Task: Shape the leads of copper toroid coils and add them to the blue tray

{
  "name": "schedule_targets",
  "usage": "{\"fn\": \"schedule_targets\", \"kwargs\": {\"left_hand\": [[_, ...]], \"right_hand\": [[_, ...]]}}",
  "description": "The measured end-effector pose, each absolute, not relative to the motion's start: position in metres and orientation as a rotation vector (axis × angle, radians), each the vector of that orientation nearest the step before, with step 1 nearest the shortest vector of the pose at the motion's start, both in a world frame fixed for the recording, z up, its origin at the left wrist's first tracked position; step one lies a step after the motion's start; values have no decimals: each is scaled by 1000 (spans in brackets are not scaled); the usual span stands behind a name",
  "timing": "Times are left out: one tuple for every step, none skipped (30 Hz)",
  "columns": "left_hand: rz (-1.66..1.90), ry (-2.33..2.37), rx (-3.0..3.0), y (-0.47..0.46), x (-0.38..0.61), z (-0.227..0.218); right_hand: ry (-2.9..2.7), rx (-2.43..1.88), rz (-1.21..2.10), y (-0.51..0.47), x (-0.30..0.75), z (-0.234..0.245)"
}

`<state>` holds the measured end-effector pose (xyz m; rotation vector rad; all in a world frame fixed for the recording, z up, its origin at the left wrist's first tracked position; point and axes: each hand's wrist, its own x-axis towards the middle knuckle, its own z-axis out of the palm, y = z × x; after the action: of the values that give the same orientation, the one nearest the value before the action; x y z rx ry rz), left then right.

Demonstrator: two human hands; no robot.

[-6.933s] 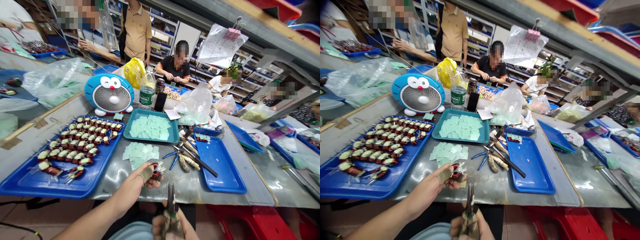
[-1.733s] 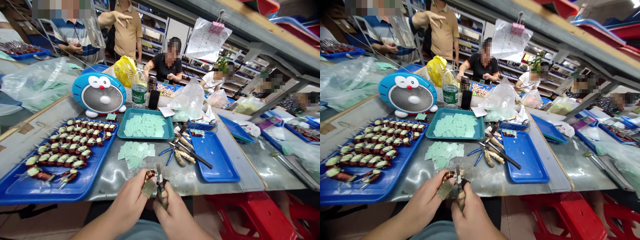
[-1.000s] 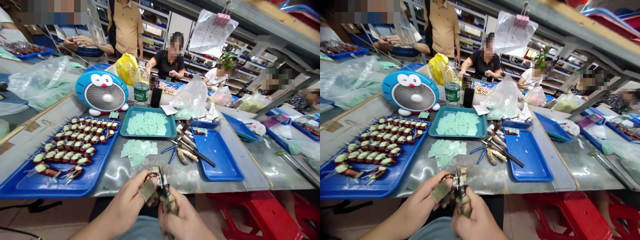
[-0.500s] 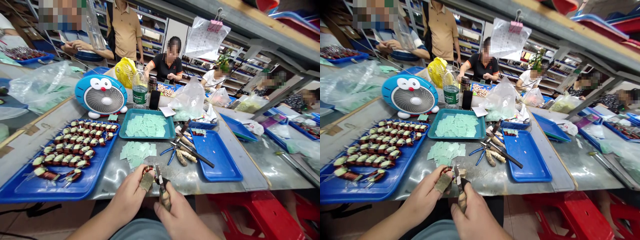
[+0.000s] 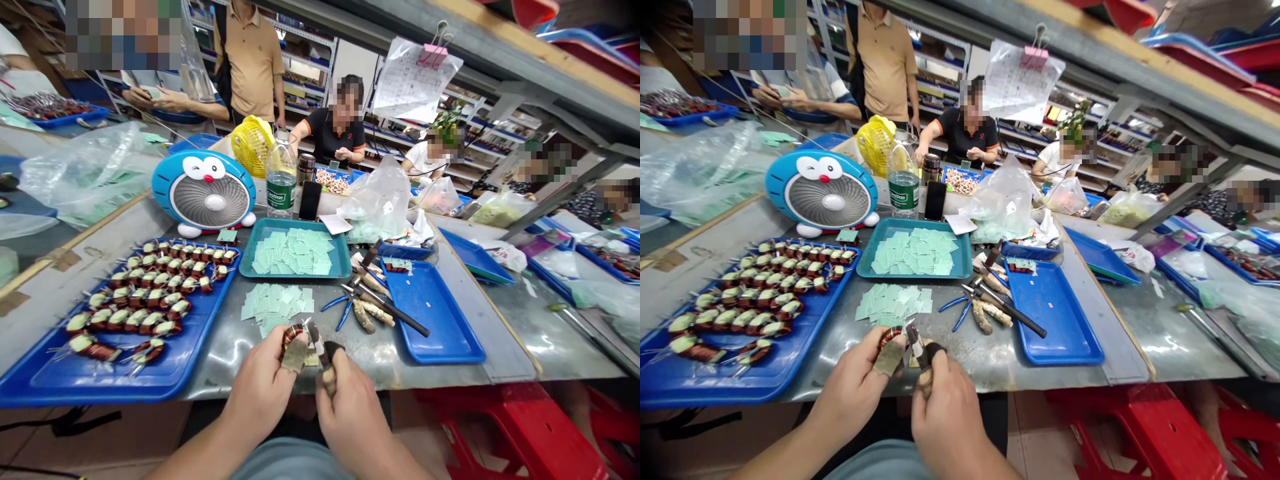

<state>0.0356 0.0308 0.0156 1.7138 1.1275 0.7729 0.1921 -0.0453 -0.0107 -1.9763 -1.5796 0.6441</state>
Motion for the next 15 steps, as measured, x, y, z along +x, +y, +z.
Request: {"fn": "schedule_targets", "kwargs": {"left_hand": [[806,1125,1694,32,36,15],[831,1111,1644,34,37,15],[849,1079,1527,36,36,14],[859,1034,1359,39,36,14],[856,978,1166,42,36,14],[843,916,976,45,35,14],[828,860,824,47,35,14],[814,811,711,50,34,15],[801,766,630,51,35,16],[788,721,562,53,35,18],[780,668,478,53,35,20],[778,618,395,54,36,22],[782,575,319,54,37,24],[790,543,261,54,38,26],[803,527,229,55,39,29]], "right_hand": [[-1568,-1968,562,-44,195,-12],[-1540,-1952,538,-44,198,-12],[-1498,-1934,575,-44,203,-13],[-1439,-1917,646,-46,208,-13],[-1372,-1899,733,-49,213,-15],[-1311,-1879,820,-52,217,-18],[-1264,-1863,895,-56,220,-23],[-1236,-1850,958,-61,221,-30],[-1221,-1841,1022,-65,221,-37],[-1209,-1831,1090,-69,220,-45],[-1192,-1818,1156,-73,217,-51],[-1169,-1801,1211,-76,215,-56],[-1144,-1782,1251,-78,213,-59],[-1126,-1766,1277,-79,211,-61],[-1114,-1758,1293,-80,210,-60]]}}
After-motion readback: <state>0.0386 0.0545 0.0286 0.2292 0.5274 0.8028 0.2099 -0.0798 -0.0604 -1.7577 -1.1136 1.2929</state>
